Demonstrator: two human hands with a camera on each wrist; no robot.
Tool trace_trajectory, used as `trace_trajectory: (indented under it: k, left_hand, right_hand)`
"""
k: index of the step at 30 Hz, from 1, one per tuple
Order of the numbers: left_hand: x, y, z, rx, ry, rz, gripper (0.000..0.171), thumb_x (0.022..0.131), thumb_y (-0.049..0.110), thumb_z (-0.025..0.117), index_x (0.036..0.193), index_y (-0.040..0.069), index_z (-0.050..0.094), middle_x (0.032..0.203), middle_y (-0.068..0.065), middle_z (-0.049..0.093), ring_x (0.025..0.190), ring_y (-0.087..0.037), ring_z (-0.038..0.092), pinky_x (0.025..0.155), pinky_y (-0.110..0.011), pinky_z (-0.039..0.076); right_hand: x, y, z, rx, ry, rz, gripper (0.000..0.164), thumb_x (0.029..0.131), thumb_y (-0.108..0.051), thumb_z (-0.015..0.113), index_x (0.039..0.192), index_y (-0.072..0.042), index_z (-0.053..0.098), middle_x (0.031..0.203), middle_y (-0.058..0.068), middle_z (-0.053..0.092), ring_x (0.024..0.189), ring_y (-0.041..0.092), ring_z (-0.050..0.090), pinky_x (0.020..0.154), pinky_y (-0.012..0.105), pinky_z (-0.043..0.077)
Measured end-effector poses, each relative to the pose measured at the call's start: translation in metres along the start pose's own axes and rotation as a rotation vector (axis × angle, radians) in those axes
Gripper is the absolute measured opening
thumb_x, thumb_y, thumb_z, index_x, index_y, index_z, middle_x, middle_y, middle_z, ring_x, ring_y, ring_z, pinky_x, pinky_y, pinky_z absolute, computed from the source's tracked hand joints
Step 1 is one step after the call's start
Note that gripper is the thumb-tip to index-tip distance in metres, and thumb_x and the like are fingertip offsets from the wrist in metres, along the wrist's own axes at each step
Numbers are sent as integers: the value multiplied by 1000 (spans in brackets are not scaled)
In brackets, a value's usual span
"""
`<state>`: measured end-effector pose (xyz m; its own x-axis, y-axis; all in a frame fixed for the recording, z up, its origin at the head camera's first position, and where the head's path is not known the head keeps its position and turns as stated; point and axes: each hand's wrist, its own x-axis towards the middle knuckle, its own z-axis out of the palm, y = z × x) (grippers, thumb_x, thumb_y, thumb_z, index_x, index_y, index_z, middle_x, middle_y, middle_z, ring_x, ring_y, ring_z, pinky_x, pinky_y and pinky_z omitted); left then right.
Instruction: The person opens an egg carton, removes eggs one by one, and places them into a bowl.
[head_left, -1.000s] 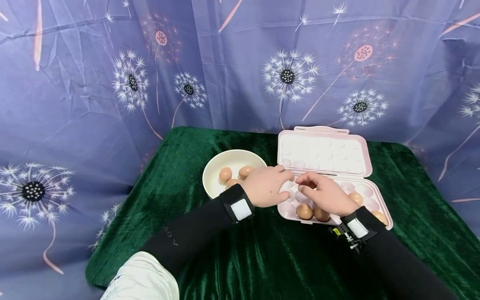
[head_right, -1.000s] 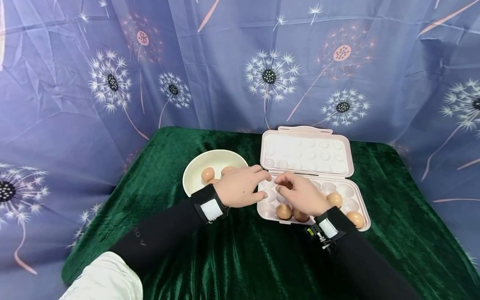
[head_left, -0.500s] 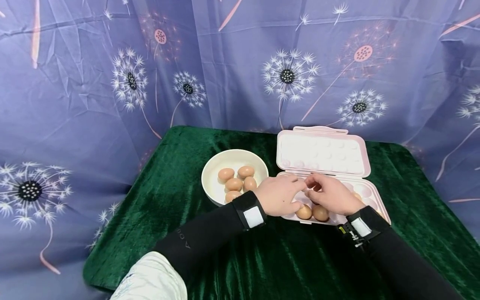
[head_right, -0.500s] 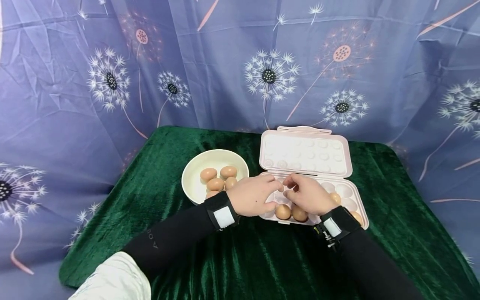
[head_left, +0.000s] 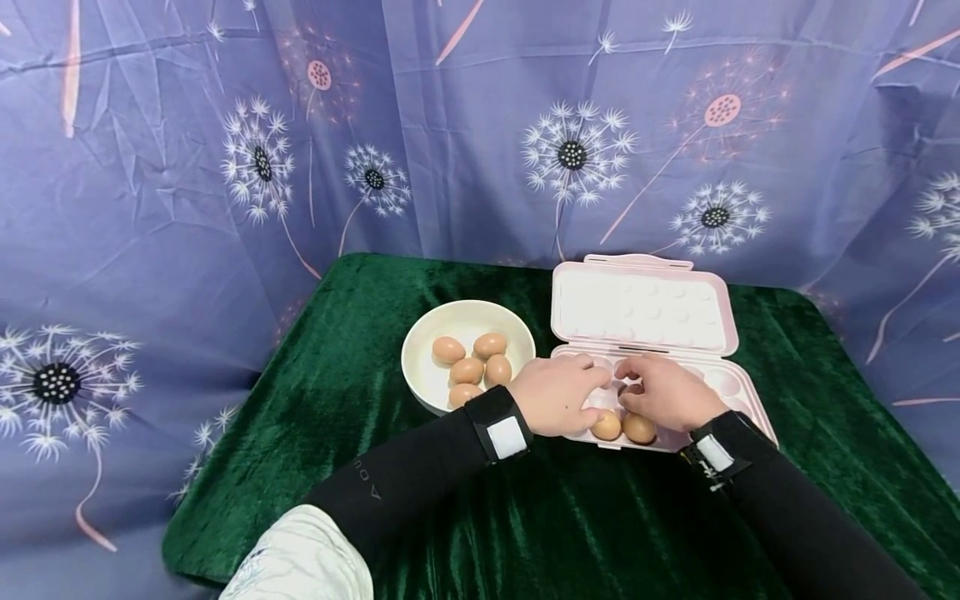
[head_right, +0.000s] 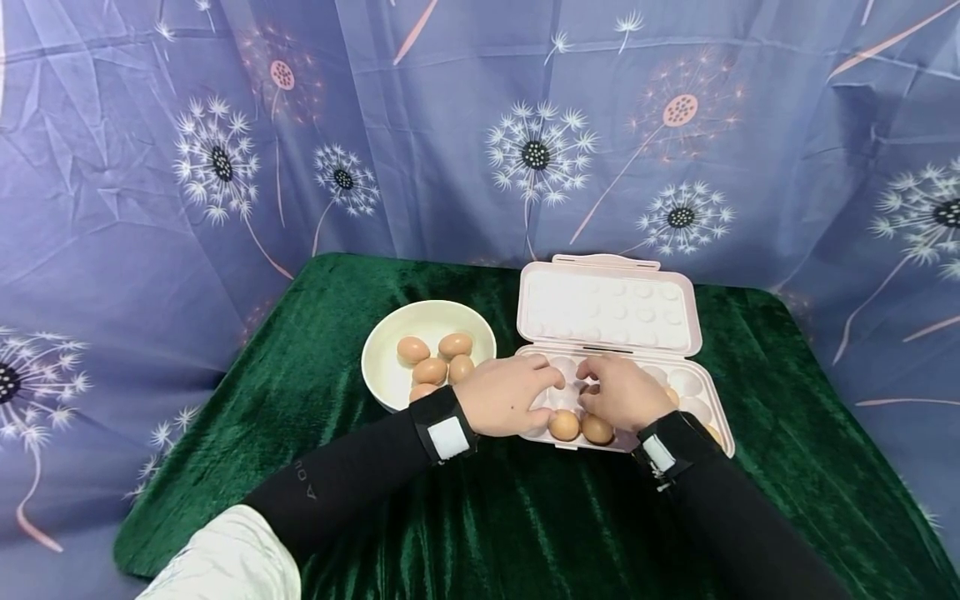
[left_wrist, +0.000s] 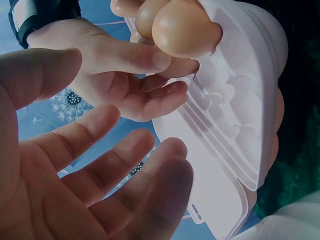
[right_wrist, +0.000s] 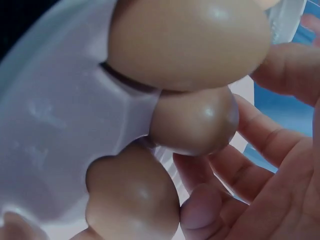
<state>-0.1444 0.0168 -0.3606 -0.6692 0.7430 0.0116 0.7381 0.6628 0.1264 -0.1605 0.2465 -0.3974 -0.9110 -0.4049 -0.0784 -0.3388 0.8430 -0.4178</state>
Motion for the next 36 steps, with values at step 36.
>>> trace_trajectory:
  k: [36]
  left_hand:
    - [-2, -3, 3, -31, 2, -9, 34, 94, 38, 65, 126, 24, 64, 106, 6, 57, 81, -10, 55, 57, -28, 45]
  right_hand:
    - [-4, -1, -2, -11, 37, 39, 22, 92, -20, 68, 111, -12, 72, 92, -1, 66, 79, 17, 57, 74, 41, 46]
